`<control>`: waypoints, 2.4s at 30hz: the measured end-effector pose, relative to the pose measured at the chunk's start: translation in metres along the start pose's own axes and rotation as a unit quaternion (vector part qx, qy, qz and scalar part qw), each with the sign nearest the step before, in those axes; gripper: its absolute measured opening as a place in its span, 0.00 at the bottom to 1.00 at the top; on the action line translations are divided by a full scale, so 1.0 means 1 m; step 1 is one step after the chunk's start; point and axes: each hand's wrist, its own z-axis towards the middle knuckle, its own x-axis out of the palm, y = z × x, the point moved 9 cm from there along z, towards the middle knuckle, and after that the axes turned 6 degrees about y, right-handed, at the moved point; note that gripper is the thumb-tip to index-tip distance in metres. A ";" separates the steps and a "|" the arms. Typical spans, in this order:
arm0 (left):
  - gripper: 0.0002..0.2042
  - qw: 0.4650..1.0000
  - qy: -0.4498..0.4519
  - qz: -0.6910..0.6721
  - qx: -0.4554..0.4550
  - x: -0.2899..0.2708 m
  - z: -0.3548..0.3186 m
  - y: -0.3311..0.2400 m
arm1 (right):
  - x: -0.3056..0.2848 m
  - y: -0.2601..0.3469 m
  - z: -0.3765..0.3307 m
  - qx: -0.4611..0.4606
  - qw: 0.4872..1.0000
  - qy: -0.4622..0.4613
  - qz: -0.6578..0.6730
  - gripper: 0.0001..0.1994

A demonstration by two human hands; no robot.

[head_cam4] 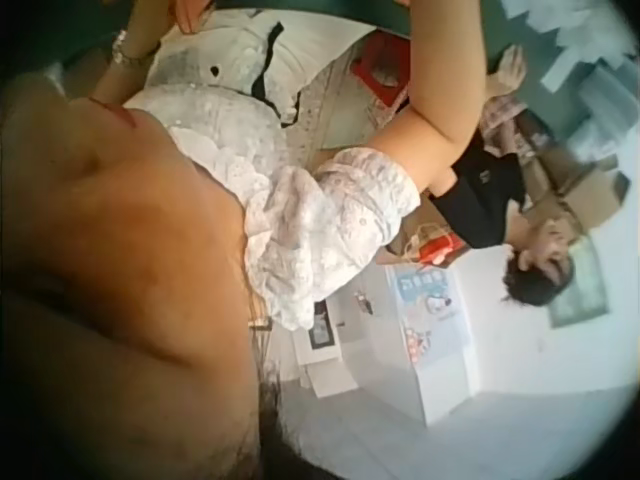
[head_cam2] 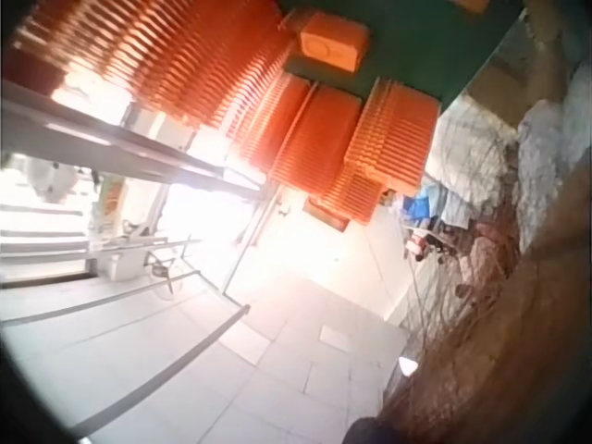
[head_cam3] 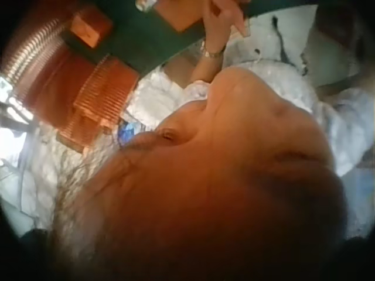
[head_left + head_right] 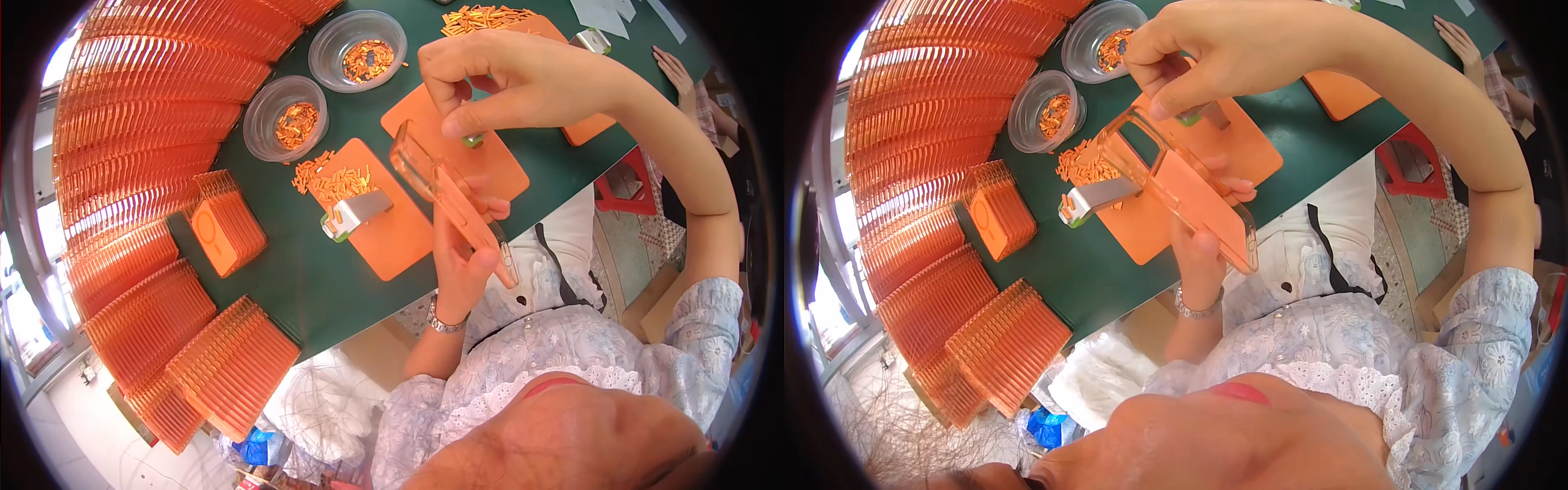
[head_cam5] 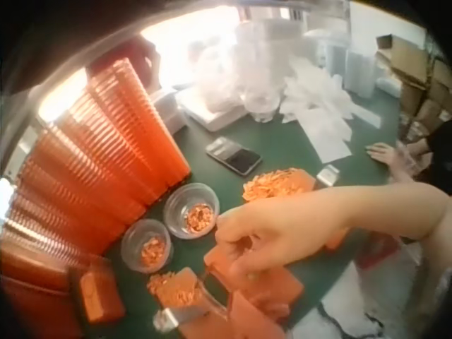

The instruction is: The person assembles phone cases by inserting small buttons into the side slots using pressing fixtures on the table and stacking the phone cases.

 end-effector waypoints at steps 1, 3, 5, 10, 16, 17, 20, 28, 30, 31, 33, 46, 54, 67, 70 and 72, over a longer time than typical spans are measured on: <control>0.46 1.000 0.003 0.001 0.002 0.002 0.003 -0.002 | 0.001 -0.007 -0.001 0.002 0.998 -0.004 0.064 0.11; 0.45 1.000 0.012 -0.003 -0.014 0.005 0.008 -0.004 | 0.006 -0.015 -0.002 0.002 0.992 -0.007 0.127 0.12; 0.44 0.999 0.019 -0.006 -0.029 0.009 0.011 -0.004 | -0.011 -0.027 -0.008 0.013 0.980 -0.150 0.131 0.12; 0.46 0.993 0.013 -0.025 -0.111 0.014 0.014 0.006 | 0.008 -0.037 -0.012 -0.075 0.934 -0.251 0.244 0.18; 0.47 0.992 -0.018 -0.032 -0.121 0.015 0.017 0.004 | 0.031 -0.042 0.002 -0.058 0.940 -0.181 0.283 0.16; 0.47 0.992 -0.021 -0.034 -0.122 0.015 0.016 0.004 | 0.033 -0.043 0.003 -0.056 0.940 -0.178 0.286 0.16; 0.47 0.987 -0.015 -0.044 -0.153 0.021 0.014 0.004 | 0.033 -0.041 0.004 -0.076 0.920 -0.201 0.327 0.16; 0.33 0.988 -0.037 -0.005 -0.147 0.025 0.016 -0.003 | 0.032 -0.033 0.008 -0.086 0.940 -0.186 0.271 0.17; 0.31 0.987 -0.025 -0.016 -0.159 0.025 0.017 -0.001 | 0.033 -0.034 0.005 -0.078 0.942 -0.185 0.270 0.17; 0.29 0.984 -0.013 -0.025 -0.174 0.026 0.017 0.002 | 0.033 -0.035 0.003 -0.068 0.942 -0.184 0.271 0.18; 0.28 0.989 -0.007 -0.013 -0.150 0.026 0.022 0.000 | 0.034 -0.042 0.005 -0.079 0.939 -0.186 0.279 0.19; 0.43 0.996 -0.058 0.015 0.061 -0.008 -0.007 0.011 | -0.004 -0.129 0.018 0.087 0.948 -0.306 0.000 0.14; 0.55 0.995 -0.048 0.015 0.083 -0.013 -0.010 0.021 | -0.003 -0.136 0.044 0.156 0.923 -0.329 -0.123 0.11; 0.58 0.997 -0.042 -0.018 0.069 -0.013 -0.009 0.017 | -0.001 -0.149 0.051 0.135 0.940 -0.304 -0.071 0.11; 0.56 0.996 -0.033 -0.008 0.088 -0.014 -0.010 0.018 | 0.003 -0.136 0.051 0.173 0.928 -0.320 -0.085 0.11; 0.54 0.996 -0.031 -0.009 0.089 -0.013 -0.010 0.017 | 0.004 -0.130 0.052 0.205 0.915 -0.328 -0.116 0.11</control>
